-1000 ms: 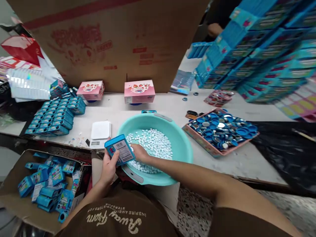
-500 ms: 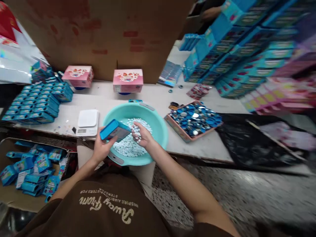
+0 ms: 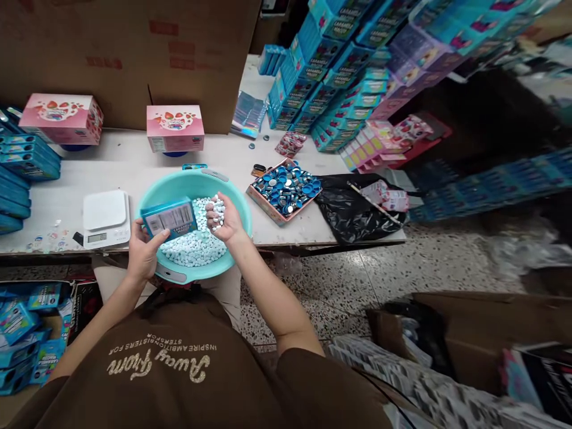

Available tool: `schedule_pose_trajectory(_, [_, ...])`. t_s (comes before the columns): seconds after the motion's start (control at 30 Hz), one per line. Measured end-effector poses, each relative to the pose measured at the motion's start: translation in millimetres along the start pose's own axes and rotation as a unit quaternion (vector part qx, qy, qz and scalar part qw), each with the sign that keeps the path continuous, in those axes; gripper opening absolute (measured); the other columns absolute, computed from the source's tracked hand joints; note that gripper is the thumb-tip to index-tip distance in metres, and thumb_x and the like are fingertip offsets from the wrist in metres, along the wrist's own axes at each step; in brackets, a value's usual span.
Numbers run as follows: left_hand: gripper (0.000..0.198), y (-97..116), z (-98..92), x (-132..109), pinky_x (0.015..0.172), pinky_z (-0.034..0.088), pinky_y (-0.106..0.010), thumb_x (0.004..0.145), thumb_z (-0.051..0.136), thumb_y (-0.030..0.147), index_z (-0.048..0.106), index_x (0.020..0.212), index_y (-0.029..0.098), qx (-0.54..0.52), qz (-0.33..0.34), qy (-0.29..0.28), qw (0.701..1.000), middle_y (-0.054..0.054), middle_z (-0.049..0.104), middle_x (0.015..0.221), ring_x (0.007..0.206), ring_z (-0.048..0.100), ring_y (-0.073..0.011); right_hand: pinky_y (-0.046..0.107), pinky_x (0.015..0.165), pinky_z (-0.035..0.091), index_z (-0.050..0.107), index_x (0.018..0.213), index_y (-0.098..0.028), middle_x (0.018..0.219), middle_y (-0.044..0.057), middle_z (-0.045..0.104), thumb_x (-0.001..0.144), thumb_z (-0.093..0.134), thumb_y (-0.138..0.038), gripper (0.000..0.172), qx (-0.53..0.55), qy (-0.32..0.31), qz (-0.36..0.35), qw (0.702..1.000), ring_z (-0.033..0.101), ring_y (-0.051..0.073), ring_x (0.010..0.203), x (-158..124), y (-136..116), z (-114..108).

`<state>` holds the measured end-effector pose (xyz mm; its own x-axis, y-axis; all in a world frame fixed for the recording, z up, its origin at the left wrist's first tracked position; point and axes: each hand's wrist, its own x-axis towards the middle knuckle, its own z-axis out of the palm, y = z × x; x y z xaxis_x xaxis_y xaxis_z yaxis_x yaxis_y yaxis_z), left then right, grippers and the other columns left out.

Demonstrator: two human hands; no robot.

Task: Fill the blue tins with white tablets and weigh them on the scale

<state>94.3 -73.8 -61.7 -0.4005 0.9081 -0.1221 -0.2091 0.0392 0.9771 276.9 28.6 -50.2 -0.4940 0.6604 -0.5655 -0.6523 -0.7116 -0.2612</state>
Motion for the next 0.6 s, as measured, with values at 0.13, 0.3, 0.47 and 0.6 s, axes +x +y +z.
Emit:
schedule_pose_trajectory(0.13, [0.067,13.5,1.3,2.6,0.088,0.053,-0.027,0.053,0.09,0.032,0.055,0.11,0.023,-0.126,-0.096,-0.017,0.987,-0.002,0.071,0.108,0.104,0.067,-0.0189,0.014,0.033,0.02,0.042,0.077,-0.022,0.059,-0.007,0.051,0.102,0.036,-0.038,0.031,0.058,-0.033,0.022,0.998,0.034,0.004,0.038,5.2,3.2,-1.3])
schedule_pose_trajectory(0.3, [0.056,23.3,-1.3,6.7,0.09,0.055,-0.03,0.06,0.086,0.046,0.062,0.102,0.019,-0.16,-0.161,-0.044,0.973,-0.007,0.073,0.111,0.107,0.068,-0.0221,0.013,0.032,0.019,0.044,0.076,-0.022,0.059,-0.006,0.05,0.102,0.034,-0.038,0.033,0.085,-0.042,0.02,0.995,0.034,0.004,0.038,7.3,3.6,7.1])
schedule_pose_trajectory(0.47, [0.067,15.0,-10.4,8.4,0.089,0.056,-0.036,0.054,0.09,0.038,0.057,0.11,0.021,0.047,-0.046,-0.065,0.996,-0.006,0.072,0.108,0.101,0.069,-0.0238,0.012,0.032,0.018,0.044,0.075,-0.022,0.057,-0.006,0.049,0.102,0.032,-0.041,0.035,0.069,-0.032,0.004,0.997,0.034,0.004,0.037,5.9,-2.1,20.5])
schedule_pose_trajectory(0.6, [0.06,7.4,-13.9,7.3,0.095,0.053,-0.043,0.067,0.081,0.041,0.056,0.117,0.019,0.266,0.073,-0.09,0.957,-0.011,0.07,0.114,0.108,0.067,-0.0287,0.012,0.032,0.018,0.044,0.074,-0.021,0.055,-0.006,0.05,0.1,0.037,-0.039,0.032,0.042,-0.04,-0.026,0.998,0.034,0.004,0.036,2.4,-7.7,31.1])
